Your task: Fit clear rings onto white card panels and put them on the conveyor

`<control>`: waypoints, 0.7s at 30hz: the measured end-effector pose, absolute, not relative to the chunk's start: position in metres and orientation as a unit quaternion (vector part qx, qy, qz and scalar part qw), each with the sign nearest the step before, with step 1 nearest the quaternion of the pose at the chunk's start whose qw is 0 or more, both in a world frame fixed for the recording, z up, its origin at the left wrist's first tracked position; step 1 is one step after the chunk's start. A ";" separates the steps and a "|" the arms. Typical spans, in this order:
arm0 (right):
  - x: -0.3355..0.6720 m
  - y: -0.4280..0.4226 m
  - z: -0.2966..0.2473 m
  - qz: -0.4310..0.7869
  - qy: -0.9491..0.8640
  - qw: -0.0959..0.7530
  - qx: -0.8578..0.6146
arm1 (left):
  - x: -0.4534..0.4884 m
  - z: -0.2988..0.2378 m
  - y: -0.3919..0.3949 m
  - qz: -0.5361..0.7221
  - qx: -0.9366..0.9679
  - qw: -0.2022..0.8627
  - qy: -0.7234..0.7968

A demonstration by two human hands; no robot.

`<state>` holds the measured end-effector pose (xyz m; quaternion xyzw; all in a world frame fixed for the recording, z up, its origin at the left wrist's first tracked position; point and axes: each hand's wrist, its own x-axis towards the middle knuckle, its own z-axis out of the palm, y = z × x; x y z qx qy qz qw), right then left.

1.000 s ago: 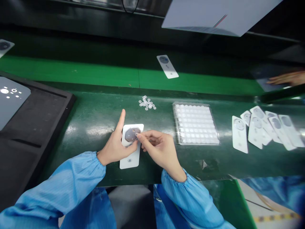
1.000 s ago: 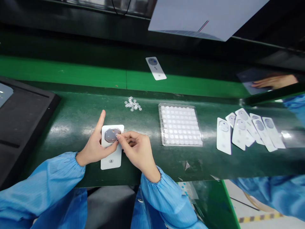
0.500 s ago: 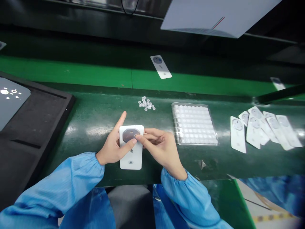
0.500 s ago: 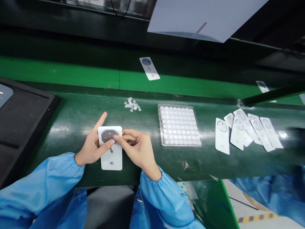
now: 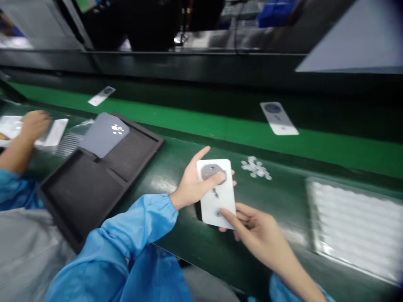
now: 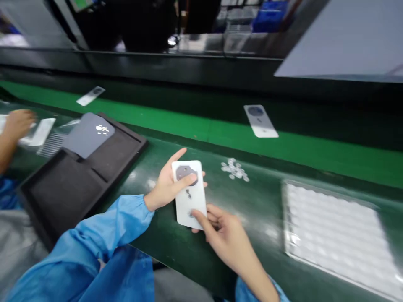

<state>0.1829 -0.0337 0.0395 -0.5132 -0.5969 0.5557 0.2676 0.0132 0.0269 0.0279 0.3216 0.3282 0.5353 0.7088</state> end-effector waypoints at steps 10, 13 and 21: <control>0.103 0.193 0.068 0.300 -0.722 0.301 -0.546 | -0.193 0.098 0.059 0.260 0.512 0.023 0.819; 0.099 0.200 0.067 0.240 -0.741 0.297 -0.552 | -0.237 0.109 0.051 0.173 0.451 -0.003 0.876; 0.122 0.106 0.069 0.275 -0.808 0.312 -0.417 | -0.226 0.149 0.045 0.137 0.471 -0.028 0.871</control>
